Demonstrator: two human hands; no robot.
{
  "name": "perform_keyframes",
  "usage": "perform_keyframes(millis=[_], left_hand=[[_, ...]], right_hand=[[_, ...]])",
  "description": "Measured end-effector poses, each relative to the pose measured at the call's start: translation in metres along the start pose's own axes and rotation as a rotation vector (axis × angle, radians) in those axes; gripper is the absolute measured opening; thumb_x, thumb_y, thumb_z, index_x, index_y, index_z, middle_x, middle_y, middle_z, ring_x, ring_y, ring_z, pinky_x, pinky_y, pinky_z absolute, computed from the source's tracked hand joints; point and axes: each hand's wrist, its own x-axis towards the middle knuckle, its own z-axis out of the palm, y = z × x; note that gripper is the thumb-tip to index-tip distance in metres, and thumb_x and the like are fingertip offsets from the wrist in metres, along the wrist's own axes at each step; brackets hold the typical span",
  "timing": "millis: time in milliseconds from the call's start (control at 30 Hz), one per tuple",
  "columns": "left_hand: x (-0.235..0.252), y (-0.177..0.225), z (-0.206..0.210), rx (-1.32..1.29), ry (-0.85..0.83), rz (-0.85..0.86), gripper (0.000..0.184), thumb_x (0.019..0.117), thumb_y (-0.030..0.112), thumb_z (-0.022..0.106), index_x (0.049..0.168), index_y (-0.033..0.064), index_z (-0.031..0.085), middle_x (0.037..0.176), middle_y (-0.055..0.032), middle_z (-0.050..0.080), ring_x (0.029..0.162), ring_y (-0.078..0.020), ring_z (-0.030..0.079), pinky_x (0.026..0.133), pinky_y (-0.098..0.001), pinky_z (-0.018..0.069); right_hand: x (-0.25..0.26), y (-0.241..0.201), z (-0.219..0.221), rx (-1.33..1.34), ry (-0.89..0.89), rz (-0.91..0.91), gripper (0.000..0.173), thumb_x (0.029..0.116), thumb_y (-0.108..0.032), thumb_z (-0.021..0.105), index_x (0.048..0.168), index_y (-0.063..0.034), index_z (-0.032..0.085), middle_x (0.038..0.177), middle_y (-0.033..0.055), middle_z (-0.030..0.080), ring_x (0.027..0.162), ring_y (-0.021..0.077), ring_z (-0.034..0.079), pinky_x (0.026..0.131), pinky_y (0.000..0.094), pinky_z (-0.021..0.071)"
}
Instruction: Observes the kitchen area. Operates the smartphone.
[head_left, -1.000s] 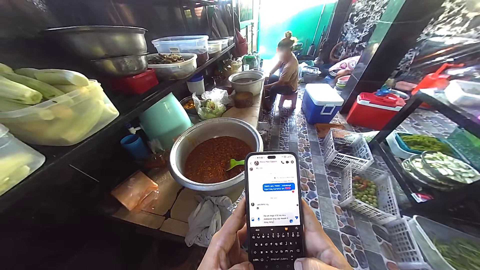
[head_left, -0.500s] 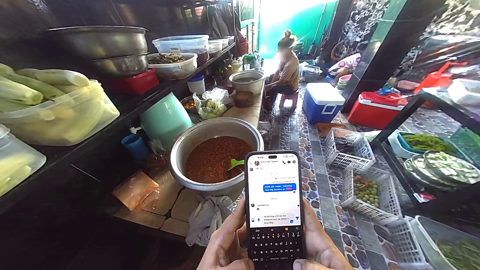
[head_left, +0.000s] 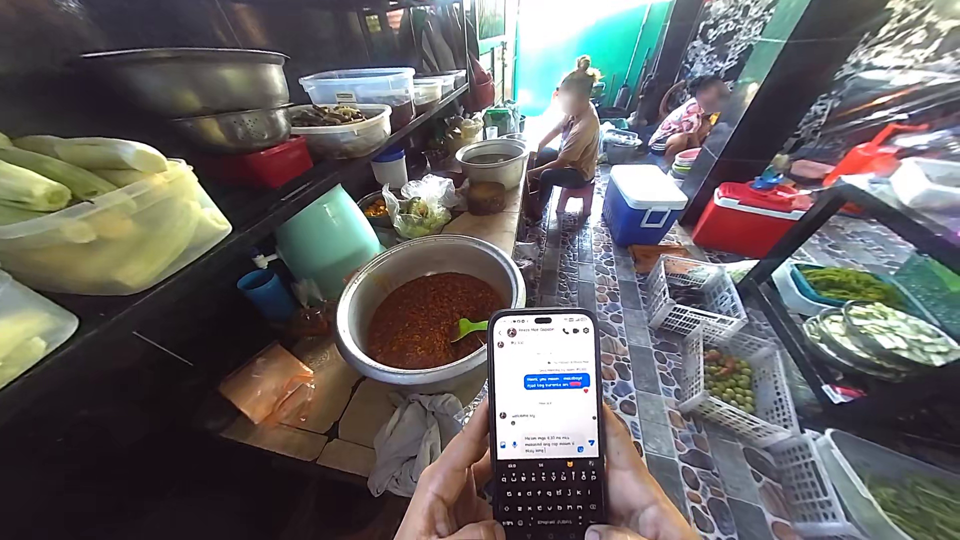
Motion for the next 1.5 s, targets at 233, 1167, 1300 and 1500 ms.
perform_keyframes(millis=[233, 1167, 1300, 1500], left_hand=[[-0.001, -0.001, -0.001, -0.007, -0.005, -0.01, 0.085, 0.0921, 0.003, 0.054, 0.163, 0.0053, 0.007, 0.159, -0.008, 0.041, 0.12, -0.0161, 0.063, 0.077, -0.0319, 0.0603], [-0.009, 0.0, 0.01, 0.008, 0.014, 0.005, 0.073, 0.1005, 0.012, 0.059, 0.163, 0.0104, 0.021, 0.158, -0.0047, 0.044, 0.121, -0.014, 0.064, 0.08, -0.0316, 0.0614], [-0.01, -0.003, 0.011, 0.038, -0.003, -0.03, 0.075, 0.0993, 0.015, 0.06, 0.162, 0.008, 0.02, 0.16, -0.0069, 0.041, 0.121, -0.0157, 0.064, 0.078, -0.0333, 0.0618], [-0.01, -0.003, 0.012, 0.03, -0.015, -0.026, 0.074, 0.0992, 0.013, 0.058, 0.162, 0.0071, 0.019, 0.16, -0.0065, 0.04, 0.124, -0.0162, 0.062, 0.079, -0.0347, 0.0621]], right_hand=[[-0.002, 0.002, 0.001, 0.018, 0.033, 0.004, 0.101, 0.0874, 0.005, 0.057, 0.162, -0.0223, -0.006, 0.156, 0.0098, 0.046, 0.133, 0.0367, 0.057, 0.088, 0.0595, 0.0604], [-0.012, 0.01, 0.005, 0.072, 0.247, -0.018, 0.041, 0.1016, -0.02, 0.056, 0.141, -0.0204, 0.047, 0.131, 0.0057, 0.068, 0.117, 0.0251, 0.069, 0.076, 0.0477, 0.0647], [-0.015, 0.009, 0.009, 0.143, 0.378, 0.025, 0.037, 0.1026, -0.035, 0.056, 0.134, -0.0155, 0.054, 0.122, 0.0072, 0.072, 0.111, 0.0235, 0.072, 0.074, 0.0459, 0.0646], [-0.014, 0.007, 0.014, 0.125, 0.442, 0.027, 0.031, 0.1058, -0.03, 0.049, 0.132, -0.0145, 0.053, 0.12, 0.0066, 0.073, 0.109, 0.0222, 0.073, 0.073, 0.0445, 0.0652]])
